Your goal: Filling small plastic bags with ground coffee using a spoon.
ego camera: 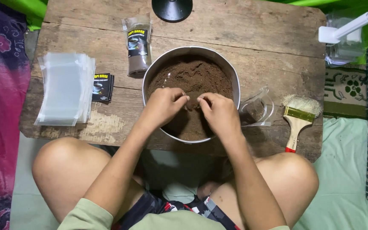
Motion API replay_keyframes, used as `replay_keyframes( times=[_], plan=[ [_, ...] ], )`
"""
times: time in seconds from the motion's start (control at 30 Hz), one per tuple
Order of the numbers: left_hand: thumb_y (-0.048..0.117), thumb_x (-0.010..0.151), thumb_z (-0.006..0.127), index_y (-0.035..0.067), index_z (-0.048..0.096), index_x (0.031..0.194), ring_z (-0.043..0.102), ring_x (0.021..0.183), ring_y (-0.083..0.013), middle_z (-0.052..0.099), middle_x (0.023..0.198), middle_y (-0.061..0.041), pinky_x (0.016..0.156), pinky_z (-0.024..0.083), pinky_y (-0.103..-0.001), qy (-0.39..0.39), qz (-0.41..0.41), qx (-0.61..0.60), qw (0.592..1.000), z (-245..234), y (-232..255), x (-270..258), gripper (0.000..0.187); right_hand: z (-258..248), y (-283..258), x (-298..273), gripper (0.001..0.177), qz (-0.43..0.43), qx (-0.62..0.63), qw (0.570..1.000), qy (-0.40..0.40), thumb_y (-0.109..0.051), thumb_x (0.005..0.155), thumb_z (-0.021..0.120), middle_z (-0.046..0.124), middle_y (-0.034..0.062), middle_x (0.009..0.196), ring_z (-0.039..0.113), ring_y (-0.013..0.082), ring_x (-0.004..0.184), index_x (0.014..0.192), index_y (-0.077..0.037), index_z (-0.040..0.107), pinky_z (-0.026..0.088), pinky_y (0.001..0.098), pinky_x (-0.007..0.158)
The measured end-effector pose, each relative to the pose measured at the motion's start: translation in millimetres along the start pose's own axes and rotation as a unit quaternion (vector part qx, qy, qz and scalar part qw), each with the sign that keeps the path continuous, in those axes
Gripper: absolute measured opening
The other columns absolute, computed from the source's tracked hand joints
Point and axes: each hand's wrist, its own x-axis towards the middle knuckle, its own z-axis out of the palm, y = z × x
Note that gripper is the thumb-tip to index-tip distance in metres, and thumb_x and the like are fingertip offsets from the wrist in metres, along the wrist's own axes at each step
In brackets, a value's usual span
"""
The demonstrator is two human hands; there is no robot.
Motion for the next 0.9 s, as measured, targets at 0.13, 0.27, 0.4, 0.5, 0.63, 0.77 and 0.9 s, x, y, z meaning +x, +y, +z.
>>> replay_keyframes(
  times=[0.13, 0.27, 0.4, 0.5, 0.63, 0.77, 0.9],
  plan=[
    [0.031, 0.091, 0.065, 0.012, 0.078, 0.089, 0.071, 0.087, -0.0457, 0.074, 0.078, -0.020, 0.078, 0.056, -0.055, -0.034, -0.019, 0.007, 0.999, -23, 6, -7, 0.023, -26, -11, -2, 0.014, 0.029, -0.019, 0.999, -0.036, -0.027, 0.095, 0.070, 0.078, 0.0083, 0.090, 0.075, 0.0320, 0.091, 0.103, -0.020, 0.080, 0.059, 0.0443, 0.077],
    [0.025, 0.090, 0.065, 0.010, 0.079, 0.089, 0.074, 0.088, -0.0448, 0.077, 0.082, -0.020, 0.080, 0.057, -0.054, -0.115, 0.002, -0.034, 0.993, -1, 11, -10, 0.021, -13, -6, -3, 0.018, 0.051, -0.001, 0.993, -0.110, -0.023, 0.093, 0.068, 0.079, 0.0157, 0.087, 0.075, 0.0400, 0.088, 0.098, -0.012, 0.081, 0.058, 0.0508, 0.076],
    [0.029, 0.094, 0.065, 0.018, 0.078, 0.097, 0.075, 0.089, -0.0367, 0.077, 0.083, -0.013, 0.077, 0.059, -0.049, 0.000, 0.017, -0.047, 0.999, 8, 6, 4, 0.017, -6, 4, 10, 0.012, -0.020, 0.027, 0.999, 0.020, -0.020, 0.094, 0.071, 0.077, 0.0096, 0.086, 0.076, 0.0313, 0.088, 0.102, -0.017, 0.080, 0.061, 0.0412, 0.074],
    [0.025, 0.095, 0.064, 0.017, 0.077, 0.100, 0.073, 0.095, -0.0348, 0.077, 0.090, -0.012, 0.083, 0.058, -0.045, 0.098, 0.057, -0.062, 0.992, -6, -3, 9, 0.017, -19, -6, 9, 0.012, -0.038, 0.038, 0.998, 0.044, -0.017, 0.095, 0.070, 0.076, 0.0082, 0.085, 0.074, 0.0317, 0.084, 0.102, -0.018, 0.080, 0.060, 0.0398, 0.073],
    [0.024, 0.096, 0.064, 0.015, 0.077, 0.101, 0.072, 0.093, -0.0316, 0.075, 0.088, -0.010, 0.084, 0.057, -0.042, 0.136, 0.061, -0.022, 0.989, 23, -29, 19, 0.016, -15, -1, 4, 0.012, -0.045, 0.002, 0.998, 0.045, -0.018, 0.094, 0.071, 0.074, 0.0056, 0.081, 0.074, 0.0283, 0.082, 0.102, -0.020, 0.080, 0.060, 0.0386, 0.071],
    [0.023, 0.094, 0.061, 0.017, 0.078, 0.100, 0.073, 0.094, -0.0347, 0.077, 0.090, -0.011, 0.081, 0.057, -0.047, 0.048, 0.023, -0.085, 0.995, 18, -7, 10, 0.018, -16, -5, 2, 0.013, -0.053, -0.017, 0.997, 0.045, -0.016, 0.094, 0.070, 0.073, 0.0087, 0.080, 0.073, 0.0311, 0.081, 0.103, -0.017, 0.080, 0.059, 0.0416, 0.071],
    [0.021, 0.093, 0.061, 0.017, 0.078, 0.098, 0.074, 0.086, -0.0315, 0.075, 0.080, -0.013, 0.080, 0.056, -0.043, 0.046, -0.030, -0.188, 0.981, 6, -3, 3, 0.019, -23, -12, -7, 0.015, -0.087, 0.006, 0.995, 0.051, -0.010, 0.097, 0.067, 0.074, 0.0121, 0.086, 0.073, 0.0340, 0.084, 0.106, -0.012, 0.078, 0.059, 0.0437, 0.073]
  ],
)
